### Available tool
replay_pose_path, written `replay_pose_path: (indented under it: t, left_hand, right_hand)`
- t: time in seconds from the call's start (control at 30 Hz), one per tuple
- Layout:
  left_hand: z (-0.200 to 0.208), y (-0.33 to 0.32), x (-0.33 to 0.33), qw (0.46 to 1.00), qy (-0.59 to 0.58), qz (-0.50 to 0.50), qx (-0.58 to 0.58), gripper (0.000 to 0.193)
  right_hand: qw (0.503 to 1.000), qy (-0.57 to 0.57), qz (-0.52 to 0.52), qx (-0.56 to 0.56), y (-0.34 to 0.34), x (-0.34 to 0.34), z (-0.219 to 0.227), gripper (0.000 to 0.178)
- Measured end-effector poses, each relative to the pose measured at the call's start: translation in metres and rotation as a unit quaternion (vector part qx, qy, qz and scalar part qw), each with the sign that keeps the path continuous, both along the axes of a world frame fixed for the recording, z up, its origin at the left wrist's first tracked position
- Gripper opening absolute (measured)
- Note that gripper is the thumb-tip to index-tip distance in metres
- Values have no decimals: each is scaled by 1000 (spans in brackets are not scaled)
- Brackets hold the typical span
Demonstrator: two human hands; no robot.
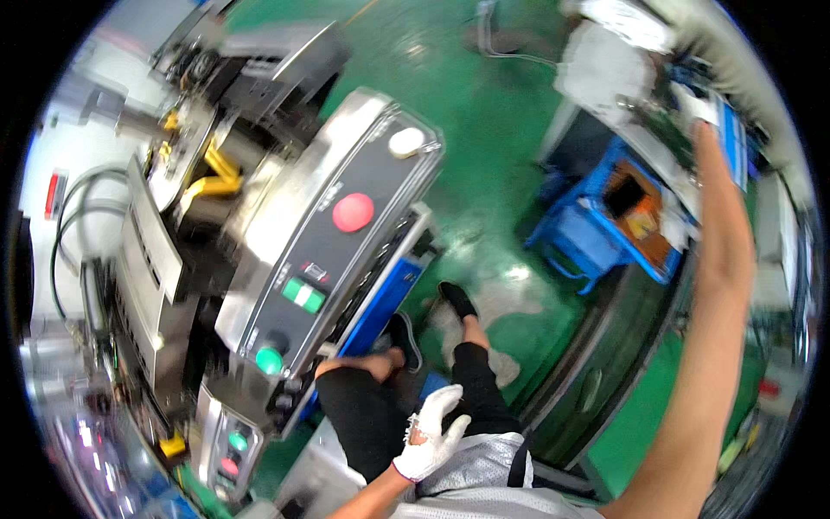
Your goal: The person places shoes into a specialized heat-pressing or shaping machine, activates the machine using a green button, and then moves the processed shoes onto a lower rack or conveyor.
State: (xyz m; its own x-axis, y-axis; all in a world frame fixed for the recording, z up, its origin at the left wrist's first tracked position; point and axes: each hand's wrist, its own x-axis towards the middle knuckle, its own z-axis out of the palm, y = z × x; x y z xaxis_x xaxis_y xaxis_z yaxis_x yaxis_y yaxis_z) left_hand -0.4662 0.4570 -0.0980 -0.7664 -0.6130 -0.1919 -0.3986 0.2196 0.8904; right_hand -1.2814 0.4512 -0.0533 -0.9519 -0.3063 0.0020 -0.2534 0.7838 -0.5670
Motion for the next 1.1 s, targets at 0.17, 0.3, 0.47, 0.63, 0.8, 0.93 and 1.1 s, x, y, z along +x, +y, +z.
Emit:
replay_pose_path:
  t: [0.17, 0.3, 0.47, 0.63, 0.8, 0.93, 1.1]
  left_hand:
    - [-17, 0, 42, 989, 50, 109, 82, 45]
    - [18, -4, 87, 962, 3, 218, 167, 32]
    - [10, 42, 221, 907, -43, 413, 71, 18]
    - [-14, 201, 380, 694, -175, 689, 113, 18]
    - [-52, 485, 439, 356, -285, 867, 203, 34]
    - [-47, 629, 417, 162, -531, 802, 220, 58]
    - [-39, 662, 407, 30, -481, 818, 314, 92]
  right_hand:
    - [981, 119, -37, 147, 33, -112, 66, 84]
    - [994, -2, 11, -111, 16, 24, -10, 77]
    - [968, -115, 133, -181, 32, 376, -113, 55]
    - [905, -354, 230, -51, 53, 587, -185, 61]
    - [844, -292, 414, 177, 14, 641, -161, 76]
    - [817, -224, 485, 216, -10, 608, -172, 77]
    - [775, -162, 520, 321, -45, 593, -149, 76]
